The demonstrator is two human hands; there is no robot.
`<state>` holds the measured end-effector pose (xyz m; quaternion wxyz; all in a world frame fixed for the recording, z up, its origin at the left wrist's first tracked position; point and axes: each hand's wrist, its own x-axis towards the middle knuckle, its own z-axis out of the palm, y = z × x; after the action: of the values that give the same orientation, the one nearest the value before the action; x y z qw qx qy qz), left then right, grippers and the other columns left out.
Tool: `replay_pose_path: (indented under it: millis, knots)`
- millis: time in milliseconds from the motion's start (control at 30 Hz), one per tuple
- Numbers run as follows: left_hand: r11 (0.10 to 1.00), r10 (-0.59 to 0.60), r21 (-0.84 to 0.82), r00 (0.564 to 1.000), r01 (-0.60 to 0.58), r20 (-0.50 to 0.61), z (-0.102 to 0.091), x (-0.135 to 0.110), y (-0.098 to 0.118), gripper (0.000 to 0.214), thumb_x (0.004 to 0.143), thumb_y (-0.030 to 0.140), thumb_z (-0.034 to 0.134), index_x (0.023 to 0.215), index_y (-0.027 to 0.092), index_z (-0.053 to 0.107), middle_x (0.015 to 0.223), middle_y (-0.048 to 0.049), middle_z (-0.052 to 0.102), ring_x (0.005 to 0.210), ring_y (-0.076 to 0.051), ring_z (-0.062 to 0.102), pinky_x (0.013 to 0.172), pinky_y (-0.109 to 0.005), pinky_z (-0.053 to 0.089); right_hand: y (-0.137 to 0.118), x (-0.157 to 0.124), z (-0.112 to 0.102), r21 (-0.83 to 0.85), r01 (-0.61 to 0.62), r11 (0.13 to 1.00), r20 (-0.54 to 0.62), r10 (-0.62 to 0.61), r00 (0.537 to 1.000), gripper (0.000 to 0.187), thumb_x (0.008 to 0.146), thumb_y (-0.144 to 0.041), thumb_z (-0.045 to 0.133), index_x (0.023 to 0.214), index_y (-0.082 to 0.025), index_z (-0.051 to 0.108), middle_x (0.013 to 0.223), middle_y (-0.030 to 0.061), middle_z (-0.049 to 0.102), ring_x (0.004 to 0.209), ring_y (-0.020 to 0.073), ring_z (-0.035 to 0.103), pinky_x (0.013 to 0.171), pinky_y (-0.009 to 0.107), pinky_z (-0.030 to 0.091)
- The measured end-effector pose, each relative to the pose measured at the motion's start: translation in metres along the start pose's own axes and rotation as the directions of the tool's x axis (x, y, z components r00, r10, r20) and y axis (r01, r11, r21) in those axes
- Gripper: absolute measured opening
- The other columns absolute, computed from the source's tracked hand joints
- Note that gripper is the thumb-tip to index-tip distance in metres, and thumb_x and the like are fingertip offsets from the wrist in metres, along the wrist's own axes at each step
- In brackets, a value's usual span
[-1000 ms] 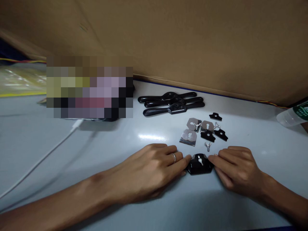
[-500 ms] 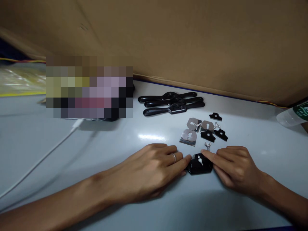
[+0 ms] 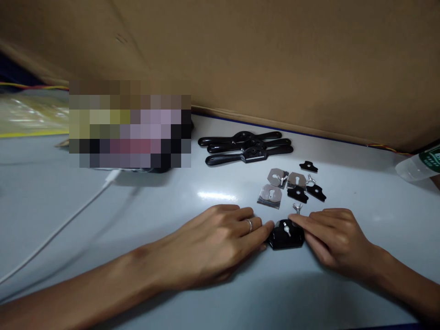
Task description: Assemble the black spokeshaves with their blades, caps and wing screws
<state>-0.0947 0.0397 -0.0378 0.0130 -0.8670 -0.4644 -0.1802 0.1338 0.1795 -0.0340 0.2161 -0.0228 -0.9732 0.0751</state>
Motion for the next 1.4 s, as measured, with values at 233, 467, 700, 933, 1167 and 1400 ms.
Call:
replay_pose_path:
  millis: [233,467,700,933,1167,1400]
  knots:
    - [1.0,0.008,0.014,1.0,-0.007,-0.016,0.001,-0.0017,-0.0009,0.027,0.099,0.013,0.044,0.124,0.008,0.053,0.074,-0.0018,0.065,0.064,-0.019,0.059,0.055,-0.033,0.046,-0.0001,0.0011,-0.0007,-0.021,0.012,1.0,0.011,-0.012,1.0,0.029,0.093,-0.007,0.046,0.109,-0.011,0.071,0.064,-0.0003,0.068,0.05,0.0118,0.058,0.051,0.026,0.048]
    - [0.999,-0.032,0.035,0.999,0.032,-0.016,-0.0001,0.0006,0.0002,0.038,0.103,0.02,0.04,0.137,0.004,0.044,0.08,-0.0047,0.07,0.065,-0.019,0.063,0.057,-0.033,0.05,-0.0021,0.0019,0.0002,-0.038,-0.013,0.999,-0.044,0.012,0.999,0.026,0.093,-0.007,0.048,0.102,-0.011,0.072,0.072,0.0023,0.075,0.054,0.0125,0.063,0.052,0.027,0.051]
    - [0.998,0.004,0.059,1.0,-0.002,-0.022,-0.0013,0.0016,-0.0004,0.035,0.102,0.017,0.043,0.134,0.004,0.048,0.079,-0.0047,0.071,0.068,-0.02,0.064,0.058,-0.034,0.051,-0.001,0.0,0.0014,-0.025,-0.01,1.0,-0.031,0.01,0.999,0.026,0.094,-0.008,0.048,0.104,-0.011,0.072,0.072,0.0027,0.074,0.056,0.0128,0.064,0.055,0.028,0.052]
    - [0.999,0.006,0.046,1.0,-0.005,-0.023,0.0005,0.0011,-0.0007,0.034,0.102,0.015,0.041,0.133,0.003,0.048,0.079,-0.0037,0.069,0.065,-0.018,0.061,0.057,-0.032,0.048,0.0001,0.0014,0.0003,-0.039,0.01,0.999,-0.014,-0.01,1.0,0.026,0.093,-0.006,0.048,0.101,-0.01,0.073,0.062,0.0002,0.066,0.05,0.0123,0.057,0.053,0.028,0.049]
    - [0.999,-0.007,0.035,1.0,0.008,-0.019,-0.0003,0.001,0.0001,0.031,0.104,0.018,0.039,0.13,0.005,0.05,0.079,-0.0038,0.068,0.065,-0.019,0.061,0.057,-0.032,0.048,-0.0007,0.0025,-0.0005,-0.035,0.003,0.999,-0.026,-0.004,1.0,0.025,0.093,-0.007,0.048,0.1,-0.012,0.072,0.061,-0.0012,0.064,0.05,0.0117,0.055,0.052,0.027,0.045]
    - [1.0,-0.022,-0.015,0.999,0.022,0.024,-0.002,0.0009,0.0004,0.02,0.101,0.015,0.043,0.115,0.013,0.056,0.077,-0.0006,0.062,0.063,-0.019,0.056,0.055,-0.034,0.044,-0.0026,0.0036,0.0,-0.034,-0.01,0.999,-0.062,0.008,0.998,0.027,0.091,-0.005,0.049,0.08,-0.014,0.072,0.061,0.0006,0.064,0.048,0.0127,0.05,0.049,0.03,0.038]
